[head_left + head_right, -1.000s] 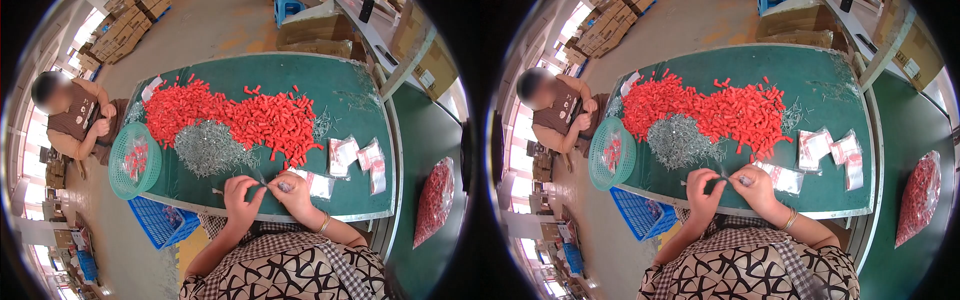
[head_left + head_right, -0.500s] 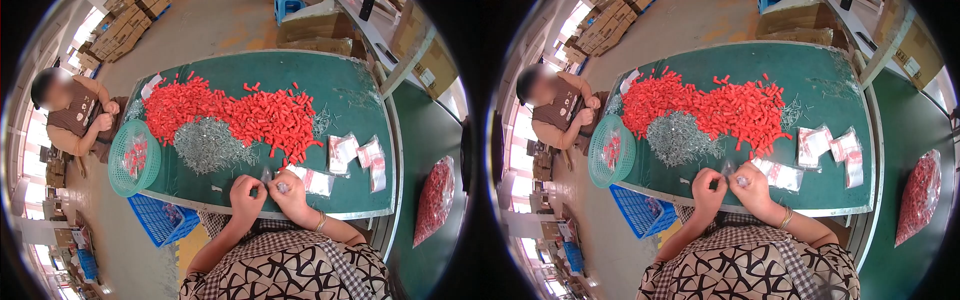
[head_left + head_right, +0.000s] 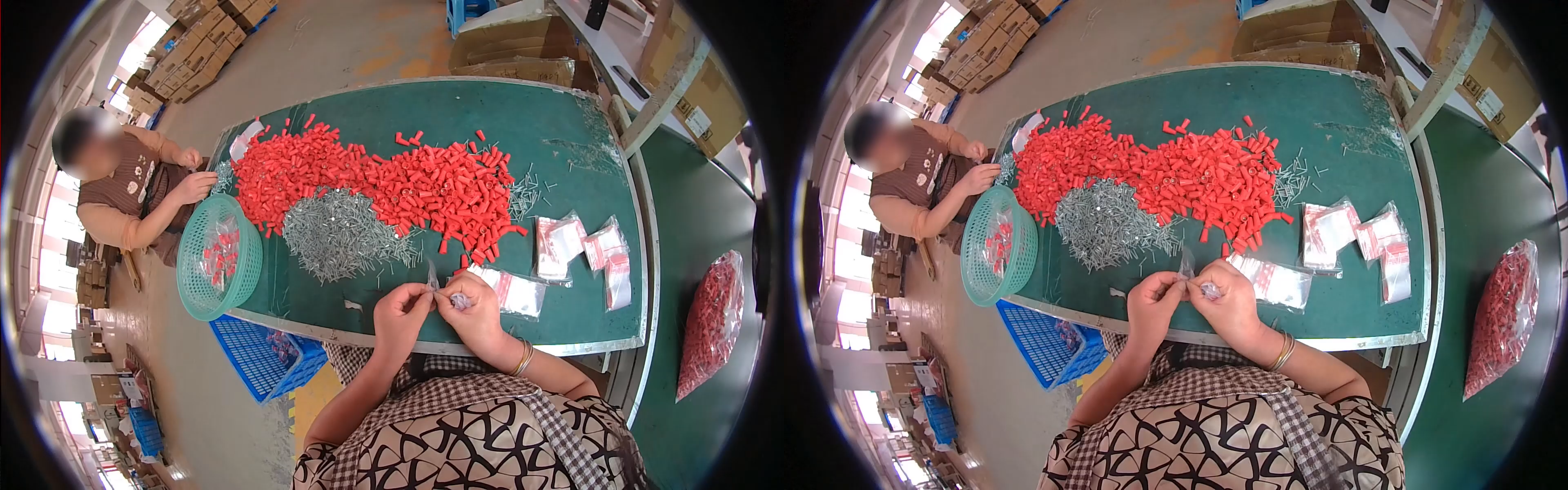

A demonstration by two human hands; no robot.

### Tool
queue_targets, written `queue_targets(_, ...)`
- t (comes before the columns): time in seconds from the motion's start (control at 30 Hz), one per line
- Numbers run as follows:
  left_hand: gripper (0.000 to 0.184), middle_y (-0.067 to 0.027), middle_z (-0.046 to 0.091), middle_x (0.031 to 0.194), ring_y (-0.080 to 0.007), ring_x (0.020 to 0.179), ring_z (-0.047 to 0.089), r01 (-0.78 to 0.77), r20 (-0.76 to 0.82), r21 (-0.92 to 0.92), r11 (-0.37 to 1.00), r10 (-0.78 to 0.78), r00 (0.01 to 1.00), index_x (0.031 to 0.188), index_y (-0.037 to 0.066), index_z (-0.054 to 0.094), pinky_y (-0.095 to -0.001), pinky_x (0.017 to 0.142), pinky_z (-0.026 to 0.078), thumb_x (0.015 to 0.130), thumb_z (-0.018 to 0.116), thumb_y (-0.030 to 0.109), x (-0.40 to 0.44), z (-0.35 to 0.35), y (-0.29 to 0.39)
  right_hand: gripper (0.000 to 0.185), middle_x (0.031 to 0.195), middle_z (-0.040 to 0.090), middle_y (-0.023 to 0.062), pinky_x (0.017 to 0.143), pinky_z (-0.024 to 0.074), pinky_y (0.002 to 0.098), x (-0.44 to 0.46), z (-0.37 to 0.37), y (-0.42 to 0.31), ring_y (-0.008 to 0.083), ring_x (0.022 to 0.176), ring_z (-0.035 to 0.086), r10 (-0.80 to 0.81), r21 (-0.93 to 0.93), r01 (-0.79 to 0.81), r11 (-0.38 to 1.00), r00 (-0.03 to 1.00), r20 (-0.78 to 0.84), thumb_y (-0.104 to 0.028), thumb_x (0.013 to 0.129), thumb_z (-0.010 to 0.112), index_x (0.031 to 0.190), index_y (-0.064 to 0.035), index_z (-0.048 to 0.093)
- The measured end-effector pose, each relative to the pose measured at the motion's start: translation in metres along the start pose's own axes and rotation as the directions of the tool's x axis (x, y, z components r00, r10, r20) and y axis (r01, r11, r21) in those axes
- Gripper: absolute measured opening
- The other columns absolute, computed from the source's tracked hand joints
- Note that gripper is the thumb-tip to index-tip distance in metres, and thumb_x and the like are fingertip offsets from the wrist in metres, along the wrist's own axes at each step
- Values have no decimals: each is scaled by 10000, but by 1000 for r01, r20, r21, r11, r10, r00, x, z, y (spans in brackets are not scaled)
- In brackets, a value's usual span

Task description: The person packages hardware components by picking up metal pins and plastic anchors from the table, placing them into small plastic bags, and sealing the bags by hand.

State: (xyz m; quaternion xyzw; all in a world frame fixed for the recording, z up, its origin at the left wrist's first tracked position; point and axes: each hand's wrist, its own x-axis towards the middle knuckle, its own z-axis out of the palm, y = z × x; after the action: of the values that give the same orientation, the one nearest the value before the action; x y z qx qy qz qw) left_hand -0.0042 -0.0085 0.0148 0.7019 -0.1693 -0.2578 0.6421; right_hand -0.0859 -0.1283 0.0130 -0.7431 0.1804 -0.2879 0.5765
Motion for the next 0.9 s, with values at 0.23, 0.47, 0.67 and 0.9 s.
queue_targets(0.23, 76, -7, 659, 806, -40, 683, 577, -12, -31, 67, 998, 14, 999, 902, -24, 645, -211, 593, 466, 833, 653, 7, 2, -2, -9, 100, 759, 603, 100, 631, 492, 336, -2, 2, 3, 263, 711, 613, -18, 8, 18, 1000, 1000, 21, -18, 736, 718, 754, -27, 620)
queue_targets(0.47, 35, 0, 614, 727, -42, 648, 586, -119, -80, 346, 931, 156, 985, 816, -17, 583, -193, 586, 476, 835, 601, -39, 3, 7, 1, 113, 737, 583, 105, 628, 479, 335, -4, 2, 6, 262, 690, 600, 10, 33, -9, 999, 1000, -28, -17, 737, 713, 748, -22, 601)
queue_targets(0.67, 50, -2, 596, 686, -43, 604, 559, -34, -119, 188, 982, 57, 991, 785, -8, 579, -201, 559, 463, 801, 616, -37, 7, 1, -4, 125, 718, 568, 101, 618, 474, 335, 0, 0, 2, 263, 674, 591, -54, -3, 54, 999, 995, -87, -5, 734, 706, 747, -19, 583)
queue_targets(0.9, 36, -8, 599, 680, -38, 614, 557, 20, 64, 261, 965, -38, 997, 780, -7, 580, -205, 537, 446, 794, 604, -29, 8, -22, 7, 505, 1114, 608, 112, 703, 536, 348, 7, -19, -8, 276, 837, 649, -296, -190, 339, 922, 930, 220, -120, 648, 821, 1102, -92, 603)
